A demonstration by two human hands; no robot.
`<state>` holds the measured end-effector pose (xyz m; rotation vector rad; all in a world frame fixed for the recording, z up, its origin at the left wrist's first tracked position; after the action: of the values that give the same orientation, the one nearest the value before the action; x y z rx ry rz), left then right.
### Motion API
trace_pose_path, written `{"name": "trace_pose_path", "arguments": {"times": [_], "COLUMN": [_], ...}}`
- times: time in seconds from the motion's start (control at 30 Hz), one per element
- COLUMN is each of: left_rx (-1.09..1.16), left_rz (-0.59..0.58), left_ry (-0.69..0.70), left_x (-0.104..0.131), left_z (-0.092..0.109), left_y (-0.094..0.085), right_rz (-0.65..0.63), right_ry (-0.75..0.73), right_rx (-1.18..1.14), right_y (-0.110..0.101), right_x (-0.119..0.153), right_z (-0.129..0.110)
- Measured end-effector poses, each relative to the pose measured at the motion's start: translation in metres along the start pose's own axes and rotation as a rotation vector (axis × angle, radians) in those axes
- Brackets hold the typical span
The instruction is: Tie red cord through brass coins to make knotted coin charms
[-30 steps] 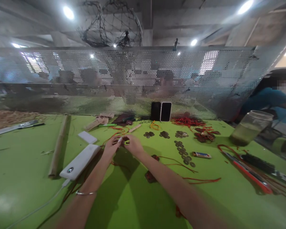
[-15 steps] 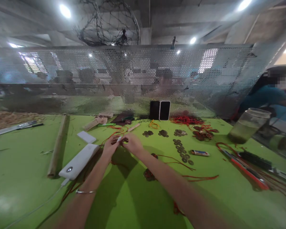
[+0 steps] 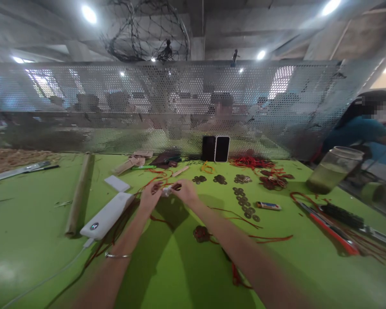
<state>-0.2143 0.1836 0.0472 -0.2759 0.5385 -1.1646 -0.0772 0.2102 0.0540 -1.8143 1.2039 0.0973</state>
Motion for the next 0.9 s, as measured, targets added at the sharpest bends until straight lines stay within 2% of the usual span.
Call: {"name": "trace_pose_path", "arguments": {"times": [0.2, 0.33, 0.47, 0.7, 0.9], "left_rx": [-0.369, -0.559, -0.677, -0.735, -0.573], "left_rz": [-0.094, -0.094, -0.109, -0.179, -0.184], "left_ry": [0.247, 0.303, 0.326, 0.290, 0.246], "left_x": [0.029, 0.039, 0.041, 0.045, 0.045], "left_z": [0.041, 0.050, 0.053, 0.051, 0.052], "left_y": [0.022, 0.036, 0.040, 0.040, 0.033], "right_rz": [-0.106, -0.160, -0.207, -0.258, -0.201], "right_ry": [0.061, 0.057, 0.052, 0.079, 0.140], "right_rx": [0.048, 0.067, 0.092, 0.170, 0.197], "right_y": [-0.007, -0.013, -0.011, 0.006, 0.014], "right_x": [0.011, 0.017, 0.018, 0.007, 0.007], "right_z": [0.014, 0.023, 0.026, 0.022, 0.025]}}
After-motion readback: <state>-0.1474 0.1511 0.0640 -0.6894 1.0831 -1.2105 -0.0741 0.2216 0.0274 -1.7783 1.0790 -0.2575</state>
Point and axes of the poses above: each hand's wrist, its own x-axis away from the middle knuckle, its own y-axis out of the palm, z = x × y, the point moved 10 cm from there along -x, towards the middle knuckle, and after that the axes turned 10 degrees about -y, right-handed, at the moved point
